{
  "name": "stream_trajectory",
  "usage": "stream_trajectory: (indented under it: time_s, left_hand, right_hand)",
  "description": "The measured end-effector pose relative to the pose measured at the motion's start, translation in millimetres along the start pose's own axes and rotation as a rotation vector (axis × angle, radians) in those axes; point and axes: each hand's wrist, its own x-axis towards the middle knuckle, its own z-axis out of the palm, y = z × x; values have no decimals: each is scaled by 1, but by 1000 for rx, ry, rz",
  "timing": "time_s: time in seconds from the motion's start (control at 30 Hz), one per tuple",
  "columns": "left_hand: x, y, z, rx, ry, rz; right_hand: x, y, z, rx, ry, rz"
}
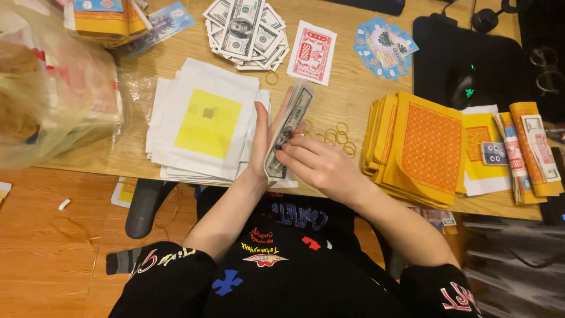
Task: The person counts stacks of paper money, including US dollar bills and red banknotes, on a wooden desk. They separate the bills, align them, and place them into neat piles.
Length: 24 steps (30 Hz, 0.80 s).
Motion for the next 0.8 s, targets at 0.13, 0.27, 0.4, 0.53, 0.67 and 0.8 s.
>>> stream_trajectory:
  time_s: [0.13,0.27,0.4,0.53,0.67,0.8]
  left_hand:
    - [-6,17,12,-72,26,8]
    - [1,-13,-18,-209,-34,4]
    - [10,-19,-31,-396,-57,-120]
    - [13,-10,-27,-581,-122,-197]
    - [5,-10,-18,-536,-57,-237]
    - [-5,-8,-12,-557,-27,-231]
  right_hand:
    - [3,-4,9,65,11,183]
    - [3,-5,15,237,41,469]
    - [8,4,8,525,41,700]
    - [22,9,-19,370,-71,380]
    - [28,9,-27,-69,-88,-96]
    - [20,14,-14,-104,-77,-122]
